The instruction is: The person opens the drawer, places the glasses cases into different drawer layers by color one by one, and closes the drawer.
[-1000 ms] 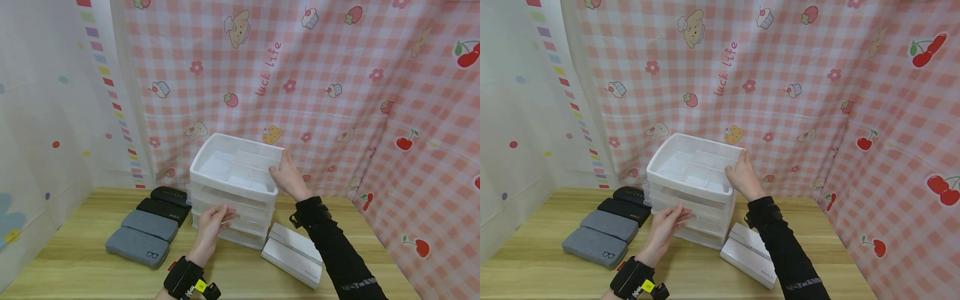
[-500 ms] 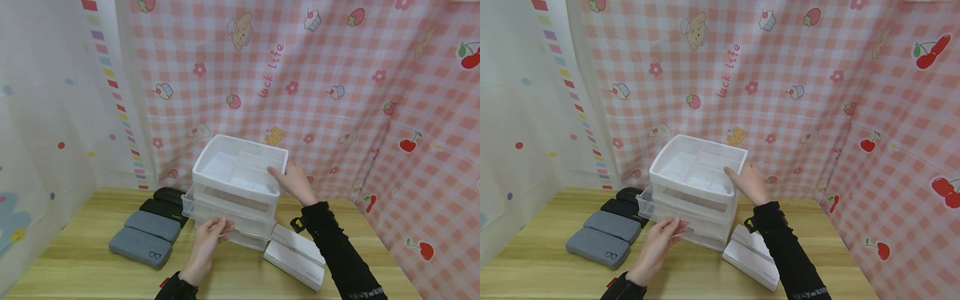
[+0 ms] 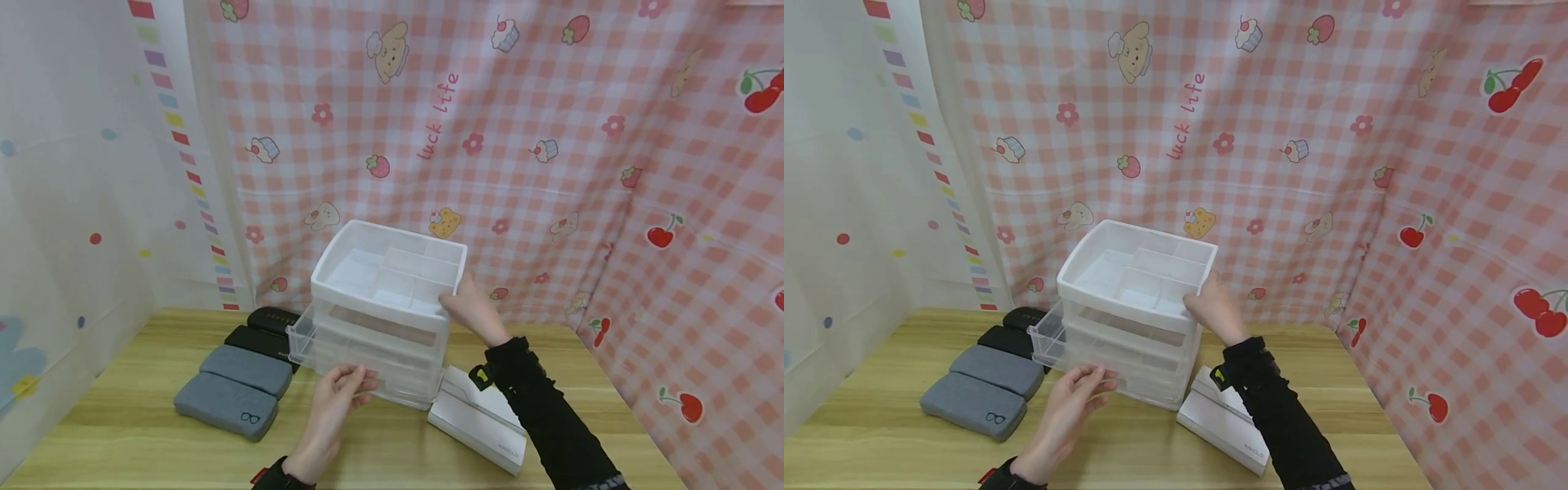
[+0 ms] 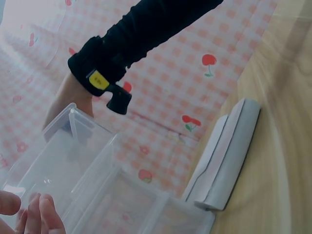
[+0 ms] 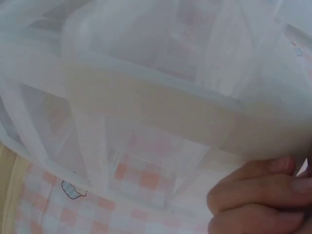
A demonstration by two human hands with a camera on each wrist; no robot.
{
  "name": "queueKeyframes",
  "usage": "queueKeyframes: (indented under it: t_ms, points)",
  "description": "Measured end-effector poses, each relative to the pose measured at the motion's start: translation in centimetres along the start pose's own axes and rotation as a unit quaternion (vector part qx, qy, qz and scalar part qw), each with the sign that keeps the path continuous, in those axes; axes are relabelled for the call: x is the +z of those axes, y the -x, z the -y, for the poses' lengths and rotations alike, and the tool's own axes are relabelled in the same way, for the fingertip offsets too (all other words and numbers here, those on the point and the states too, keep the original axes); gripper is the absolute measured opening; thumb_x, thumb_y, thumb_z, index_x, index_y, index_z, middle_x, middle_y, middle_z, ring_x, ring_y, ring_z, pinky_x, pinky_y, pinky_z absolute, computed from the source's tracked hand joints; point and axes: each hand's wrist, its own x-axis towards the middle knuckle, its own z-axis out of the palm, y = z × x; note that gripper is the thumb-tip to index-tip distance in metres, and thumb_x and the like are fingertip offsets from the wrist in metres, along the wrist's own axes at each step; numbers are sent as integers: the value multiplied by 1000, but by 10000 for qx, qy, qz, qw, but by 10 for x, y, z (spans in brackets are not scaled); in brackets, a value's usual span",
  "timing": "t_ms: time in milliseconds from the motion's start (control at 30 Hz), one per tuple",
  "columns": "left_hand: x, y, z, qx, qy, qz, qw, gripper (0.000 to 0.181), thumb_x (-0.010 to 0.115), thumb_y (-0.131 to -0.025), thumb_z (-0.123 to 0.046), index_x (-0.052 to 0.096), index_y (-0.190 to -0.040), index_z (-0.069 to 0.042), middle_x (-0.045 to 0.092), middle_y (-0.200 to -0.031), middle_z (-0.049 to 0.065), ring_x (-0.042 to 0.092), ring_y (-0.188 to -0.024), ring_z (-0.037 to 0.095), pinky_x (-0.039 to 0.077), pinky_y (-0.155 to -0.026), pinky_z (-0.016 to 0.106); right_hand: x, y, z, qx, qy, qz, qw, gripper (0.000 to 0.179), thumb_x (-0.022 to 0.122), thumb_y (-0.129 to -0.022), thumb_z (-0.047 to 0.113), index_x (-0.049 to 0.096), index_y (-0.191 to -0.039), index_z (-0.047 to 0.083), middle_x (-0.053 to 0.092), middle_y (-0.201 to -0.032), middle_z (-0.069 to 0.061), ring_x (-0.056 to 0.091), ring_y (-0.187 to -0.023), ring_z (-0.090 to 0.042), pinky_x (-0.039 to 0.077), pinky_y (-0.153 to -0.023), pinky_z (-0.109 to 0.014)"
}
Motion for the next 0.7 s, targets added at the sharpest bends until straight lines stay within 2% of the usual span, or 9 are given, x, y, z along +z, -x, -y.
queueKeyframes:
  t_ms: [233,500,700]
  points:
    - [-2,16,2,-231,-5,-6,9997,23,53,-98,-22,50,-109,-1,67,-93,-7,63,-81,3,51,-71,21,4,2,1,309,168,-139,9993,63,50,-86,20,28,-140,-4,53,-128,-24,55,-97,-29,46,-76,-38]
    - [-6,27,0,-351,-24,83,9993,33,60,-93,-25,46,-111,0,67,-96,-5,63,-83,6,50,-73,22,7,5,4,431,426,-393,9974,61,48,-85,24,32,-137,-3,58,-118,-21,55,-90,-28,43,-69,-35]
    - [-7,35,0,-472,-66,166,9987,30,62,-92,-23,47,-108,-1,67,-89,-5,62,-83,7,50,-73,23,8,5,4,465,410,-400,9973,60,48,-86,24,31,-138,-1,58,-117,-21,56,-89,-28,42,-65,-32]
